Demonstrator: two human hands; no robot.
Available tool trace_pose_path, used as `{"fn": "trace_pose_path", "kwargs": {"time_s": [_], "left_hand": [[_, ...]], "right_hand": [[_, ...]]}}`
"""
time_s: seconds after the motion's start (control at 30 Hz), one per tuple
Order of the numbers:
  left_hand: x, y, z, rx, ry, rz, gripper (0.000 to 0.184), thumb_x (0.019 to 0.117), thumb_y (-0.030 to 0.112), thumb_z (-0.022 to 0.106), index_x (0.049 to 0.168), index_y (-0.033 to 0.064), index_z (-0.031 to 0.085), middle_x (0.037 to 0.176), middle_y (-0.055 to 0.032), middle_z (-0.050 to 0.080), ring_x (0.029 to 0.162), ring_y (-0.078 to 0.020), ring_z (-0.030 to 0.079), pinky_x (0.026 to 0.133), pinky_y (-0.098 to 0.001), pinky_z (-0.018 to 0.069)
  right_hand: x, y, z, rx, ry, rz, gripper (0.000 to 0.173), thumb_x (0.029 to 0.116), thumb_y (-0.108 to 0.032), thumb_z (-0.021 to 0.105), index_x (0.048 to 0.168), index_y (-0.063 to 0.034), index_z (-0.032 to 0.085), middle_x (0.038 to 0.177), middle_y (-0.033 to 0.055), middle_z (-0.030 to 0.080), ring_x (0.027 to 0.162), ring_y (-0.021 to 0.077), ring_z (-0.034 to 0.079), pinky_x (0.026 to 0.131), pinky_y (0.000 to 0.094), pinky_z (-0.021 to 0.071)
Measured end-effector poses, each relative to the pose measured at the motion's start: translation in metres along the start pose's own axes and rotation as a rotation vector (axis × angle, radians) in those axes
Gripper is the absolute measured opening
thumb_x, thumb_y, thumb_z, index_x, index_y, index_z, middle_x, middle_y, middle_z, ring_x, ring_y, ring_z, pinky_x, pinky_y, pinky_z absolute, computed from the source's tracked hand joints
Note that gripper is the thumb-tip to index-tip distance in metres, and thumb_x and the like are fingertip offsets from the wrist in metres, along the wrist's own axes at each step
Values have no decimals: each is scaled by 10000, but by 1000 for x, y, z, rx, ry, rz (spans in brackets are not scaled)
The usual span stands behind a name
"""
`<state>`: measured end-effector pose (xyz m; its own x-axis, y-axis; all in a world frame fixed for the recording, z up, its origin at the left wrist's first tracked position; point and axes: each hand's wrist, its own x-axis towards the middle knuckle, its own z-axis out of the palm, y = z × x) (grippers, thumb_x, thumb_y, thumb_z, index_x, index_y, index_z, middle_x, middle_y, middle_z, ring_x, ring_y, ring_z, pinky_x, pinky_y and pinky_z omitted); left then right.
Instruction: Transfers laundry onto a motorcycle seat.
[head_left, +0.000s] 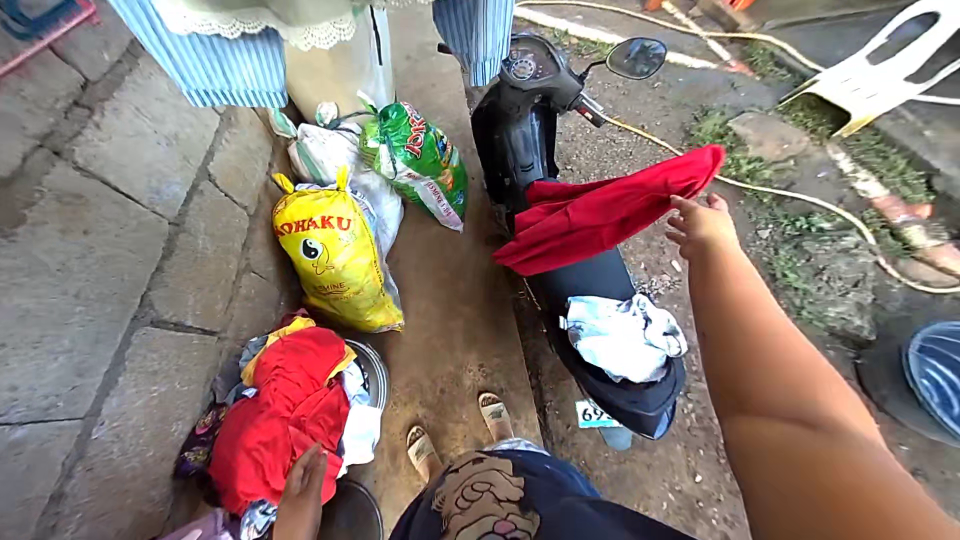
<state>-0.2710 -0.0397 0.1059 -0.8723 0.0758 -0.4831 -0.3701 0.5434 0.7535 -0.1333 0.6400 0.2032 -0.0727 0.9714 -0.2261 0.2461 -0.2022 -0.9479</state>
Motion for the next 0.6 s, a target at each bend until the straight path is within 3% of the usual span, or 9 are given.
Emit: {"fn": "trace_pose_path", "kwargs": {"time_s": [0.1, 0.2, 0.33, 0.4, 0.47, 0.5, 0.6], "left_hand": [[23, -6, 0, 56, 22, -9, 424, 1046, 224, 552, 1385, -30, 564, 1416, -270, 555, 1333, -371, 522, 1101, -552, 409], [56, -18, -3, 264, 100, -3, 487, 1023, 238, 620, 1419, -35, 541, 1496, -301, 471, 1428, -442, 416, 1170, -597, 327], [93, -35, -7, 552, 243, -161, 892, 930, 358, 748, 1583, -27, 279, 1628, -333, 230, 1509, -504, 244, 1199, -622, 273], [106, -45, -8, 631, 273, -289, 1024, 901, 402, 768, 1621, 4, 160, 1635, -329, 214, 1506, -499, 255, 1175, -635, 301], [112, -54, -7, 694, 241, -427, 1056, 901, 424, 757, 1634, 33, 106, 1595, -311, 326, 1468, -471, 354, 1144, -638, 341], [115, -57, -9, 721, 219, -467, 1021, 909, 424, 747, 1628, 28, 140, 1576, -296, 368, 1446, -459, 394, 1139, -639, 348], [120, -58, -15, 814, 185, -473, 682, 957, 380, 683, 1512, 54, 457, 1522, -237, 472, 1406, -426, 453, 1128, -637, 359]], "right_hand": [[-15, 28, -8, -136, -25, -36, 705, 1028, -282, 601, 1603, -81, 245, 1540, 225, 448, 1299, 360, 555, 1012, 531, 496], [-42, 89, -8, -287, -176, -26, 551, 1055, -228, 536, 1541, -28, 371, 1457, 251, 519, 1249, 338, 586, 1012, 502, 497], [-115, 175, -12, -514, -373, 119, 505, 1061, -204, 528, 1510, 3, 426, 1467, 287, 504, 1313, 405, 543, 1070, 576, 454], [-149, 212, -19, -687, -455, 165, 492, 1066, -200, 541, 1502, 10, 450, 1464, 309, 502, 1334, 442, 519, 1090, 611, 416], [-165, 256, -35, -907, -582, 137, 474, 1051, -187, 578, 1468, 23, 502, 1454, 326, 513, 1371, 466, 489, 1131, 632, 378], [-170, 274, -41, -1019, -669, 121, 467, 1042, -180, 594, 1449, 37, 517, 1451, 342, 506, 1384, 488, 468, 1143, 637, 366], [-189, 303, -54, -1260, -937, 106, 447, 1034, -180, 609, 1417, 44, 556, 1457, 349, 497, 1400, 498, 447, 1163, 613, 361]]}}
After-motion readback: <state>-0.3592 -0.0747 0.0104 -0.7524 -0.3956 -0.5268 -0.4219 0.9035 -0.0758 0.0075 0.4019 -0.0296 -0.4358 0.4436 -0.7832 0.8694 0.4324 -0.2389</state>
